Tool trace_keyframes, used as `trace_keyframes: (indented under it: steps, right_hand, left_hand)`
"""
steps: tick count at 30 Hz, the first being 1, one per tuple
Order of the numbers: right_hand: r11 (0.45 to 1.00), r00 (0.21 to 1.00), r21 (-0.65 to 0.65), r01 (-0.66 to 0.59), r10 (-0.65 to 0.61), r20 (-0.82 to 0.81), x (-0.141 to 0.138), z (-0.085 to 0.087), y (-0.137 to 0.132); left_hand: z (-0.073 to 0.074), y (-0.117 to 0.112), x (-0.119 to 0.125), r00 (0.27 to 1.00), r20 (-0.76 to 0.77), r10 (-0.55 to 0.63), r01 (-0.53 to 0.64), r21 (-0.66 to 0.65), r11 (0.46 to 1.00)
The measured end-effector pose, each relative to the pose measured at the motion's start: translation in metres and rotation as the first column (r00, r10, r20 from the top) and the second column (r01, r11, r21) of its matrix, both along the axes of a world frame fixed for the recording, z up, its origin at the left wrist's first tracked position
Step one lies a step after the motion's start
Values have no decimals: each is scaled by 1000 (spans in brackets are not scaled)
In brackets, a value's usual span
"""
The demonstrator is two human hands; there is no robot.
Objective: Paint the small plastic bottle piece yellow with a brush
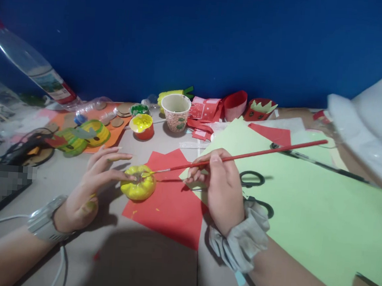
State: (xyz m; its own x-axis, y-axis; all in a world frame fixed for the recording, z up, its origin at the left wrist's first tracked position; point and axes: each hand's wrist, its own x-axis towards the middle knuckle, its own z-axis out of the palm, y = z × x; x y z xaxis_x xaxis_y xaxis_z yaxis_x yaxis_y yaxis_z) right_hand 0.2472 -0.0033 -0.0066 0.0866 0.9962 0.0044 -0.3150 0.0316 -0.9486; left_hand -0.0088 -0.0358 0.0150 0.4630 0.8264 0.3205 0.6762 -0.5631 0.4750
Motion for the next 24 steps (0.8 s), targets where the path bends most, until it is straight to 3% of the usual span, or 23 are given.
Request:
trace_keyframes:
  steps: [6, 10, 14, 19, 24]
  right_hand:
    - [996, 998, -63, -66, 67, 16, -2, 2, -2]
    - [1000, 1000, -29, 10, -10, 19, -1, 2, -2]
    - [997, 998, -54, -58, 59, 18, 0, 3, -3]
    - [1000, 1000, -4, 11, -11, -21, 0, 3, -1]
    - [995, 997, -83, -62, 59, -43, -2, 5, 1]
  left_hand:
    - [-1, 1, 0, 1000, 23, -12, 12, 13, 1000]
    - [-2, 1, 1, 998, 56, -20, 19, 30, 999]
    - [-2, 1, 1, 999, 45, -13, 12, 17, 1000]
    - [-1, 1, 1, 999, 45, -21, 20, 16, 1000]
    - [-2, 2, 1, 998, 59, -29, 28, 22, 999]
